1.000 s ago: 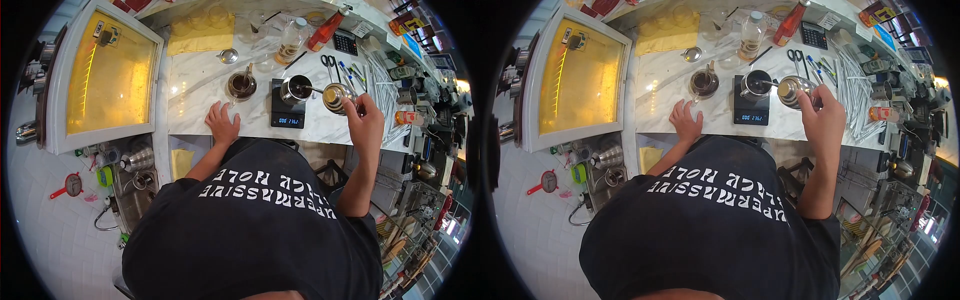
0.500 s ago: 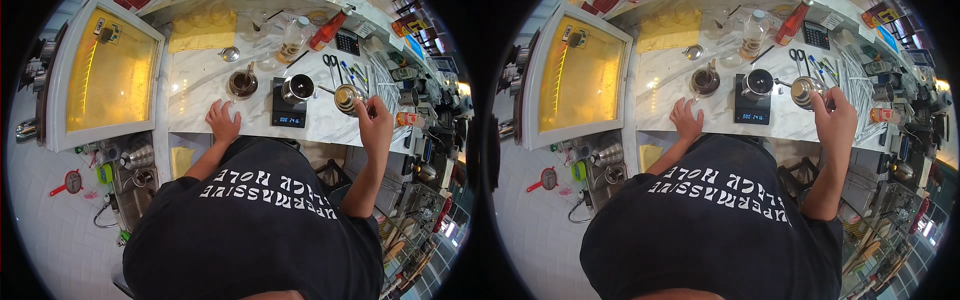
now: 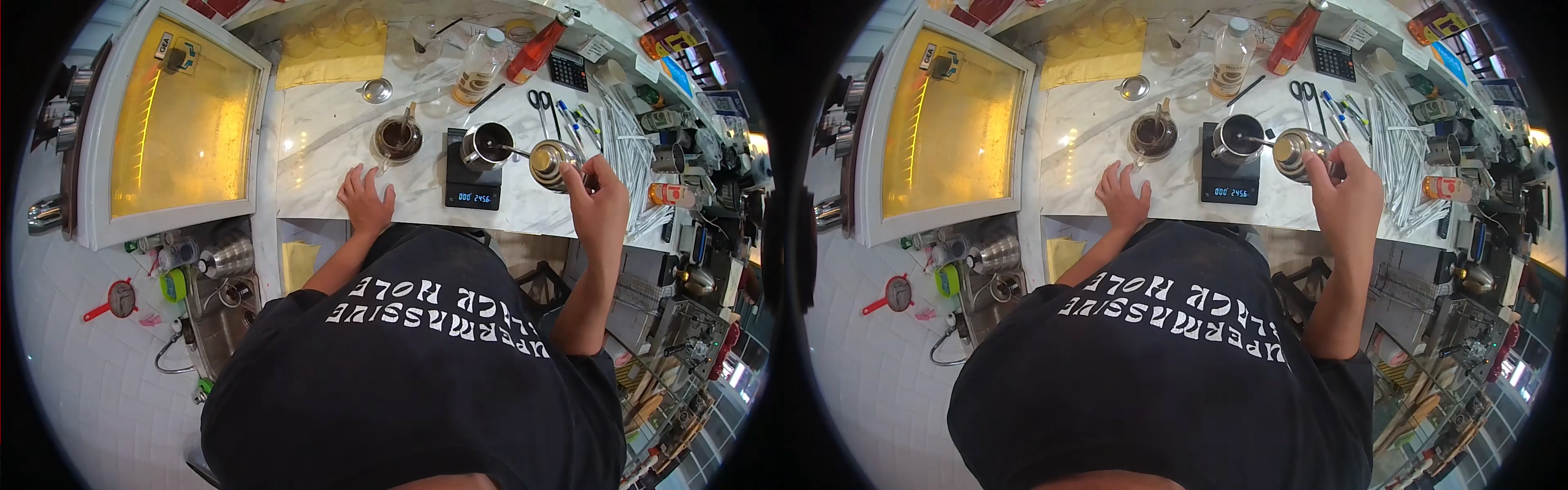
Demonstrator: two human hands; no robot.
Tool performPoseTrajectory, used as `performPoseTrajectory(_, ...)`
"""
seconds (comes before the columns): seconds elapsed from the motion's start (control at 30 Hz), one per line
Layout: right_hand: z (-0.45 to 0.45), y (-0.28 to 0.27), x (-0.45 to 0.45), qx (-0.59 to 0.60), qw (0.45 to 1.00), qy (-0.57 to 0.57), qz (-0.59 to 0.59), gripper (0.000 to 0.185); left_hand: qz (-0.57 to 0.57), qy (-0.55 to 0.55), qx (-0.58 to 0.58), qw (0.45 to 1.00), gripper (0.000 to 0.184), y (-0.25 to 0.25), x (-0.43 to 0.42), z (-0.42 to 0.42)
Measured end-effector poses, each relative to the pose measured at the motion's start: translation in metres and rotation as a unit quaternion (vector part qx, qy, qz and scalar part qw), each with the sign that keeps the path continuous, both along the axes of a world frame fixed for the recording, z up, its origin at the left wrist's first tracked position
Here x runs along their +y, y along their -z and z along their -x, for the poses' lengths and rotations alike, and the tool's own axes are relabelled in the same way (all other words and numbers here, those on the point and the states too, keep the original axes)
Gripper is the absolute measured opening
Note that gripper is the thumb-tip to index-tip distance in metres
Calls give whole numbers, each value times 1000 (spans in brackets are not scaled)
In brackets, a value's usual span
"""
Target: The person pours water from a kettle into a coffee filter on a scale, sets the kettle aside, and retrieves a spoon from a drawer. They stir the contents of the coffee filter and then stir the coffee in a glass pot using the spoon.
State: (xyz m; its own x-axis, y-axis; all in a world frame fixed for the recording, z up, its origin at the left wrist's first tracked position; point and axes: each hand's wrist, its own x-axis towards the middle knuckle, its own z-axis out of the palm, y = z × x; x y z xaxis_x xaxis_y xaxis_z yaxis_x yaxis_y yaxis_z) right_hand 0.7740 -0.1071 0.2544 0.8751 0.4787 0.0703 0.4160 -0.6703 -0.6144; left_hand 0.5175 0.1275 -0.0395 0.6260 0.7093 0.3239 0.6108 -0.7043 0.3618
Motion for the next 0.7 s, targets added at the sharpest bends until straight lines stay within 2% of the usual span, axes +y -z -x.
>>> performPoseTrajectory(0.43,-12,1,-5,-35,999,13,-8,34,7,5,2,1000,57,0,1,1)
performPoseTrajectory(0.7,-4,4,-11,-11,1000,6,13,35,2,6,9,1000,56,-2,0,1)
